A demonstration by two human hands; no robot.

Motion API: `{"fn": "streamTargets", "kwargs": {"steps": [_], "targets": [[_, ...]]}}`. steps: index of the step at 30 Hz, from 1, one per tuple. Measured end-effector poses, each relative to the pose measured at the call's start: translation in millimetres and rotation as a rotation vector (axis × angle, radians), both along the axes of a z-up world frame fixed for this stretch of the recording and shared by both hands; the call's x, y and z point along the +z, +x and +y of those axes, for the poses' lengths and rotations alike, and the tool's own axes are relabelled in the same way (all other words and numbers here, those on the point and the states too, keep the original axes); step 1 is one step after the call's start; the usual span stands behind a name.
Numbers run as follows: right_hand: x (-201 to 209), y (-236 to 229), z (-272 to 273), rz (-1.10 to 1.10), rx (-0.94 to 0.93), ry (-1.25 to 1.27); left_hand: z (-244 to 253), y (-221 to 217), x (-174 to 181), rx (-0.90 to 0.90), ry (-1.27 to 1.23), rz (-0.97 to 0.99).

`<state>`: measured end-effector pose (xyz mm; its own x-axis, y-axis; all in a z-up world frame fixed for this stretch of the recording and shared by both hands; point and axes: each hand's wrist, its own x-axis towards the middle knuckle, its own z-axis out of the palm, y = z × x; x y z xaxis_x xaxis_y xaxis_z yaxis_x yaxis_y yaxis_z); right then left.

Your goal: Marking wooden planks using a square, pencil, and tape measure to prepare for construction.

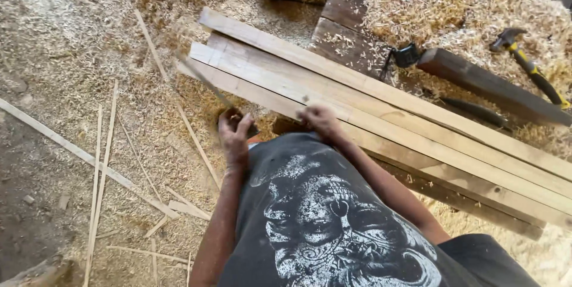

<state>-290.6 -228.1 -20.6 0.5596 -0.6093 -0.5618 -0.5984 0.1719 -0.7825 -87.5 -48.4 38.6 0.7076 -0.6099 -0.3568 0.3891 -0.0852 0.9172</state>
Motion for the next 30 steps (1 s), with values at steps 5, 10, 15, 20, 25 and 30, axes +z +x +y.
{"fn": "streamTargets", "kwargs": {"steps": [5, 10, 15, 20, 25, 30], "targets": [[47, 9, 8, -0.015, 0.392, -0.023, -19, -27, -40, -0.146, -0.084, -0.140], [59, 5, -11, -0.159, 0.457, -0.063, -41, -44, -48, -0.213, 0.088, -0.185], [34, -8, -35, -0.154, 0.397, -0.044, -78, -48, -43, -0.372, 0.081, -0.077], [42, -21, -120, -0.086, 0.080, -0.127, -96, -40, 28, -0.402, 0.204, -0.330], [-32, -78, -237, -0.119, -0.327, -0.369, -62, -15, 16, -0.282, 0.343, -0.323], [-169, -144, -309, 0.424, -0.050, -0.673, -15, -10, 15, -0.200, 0.513, -0.340]]}}
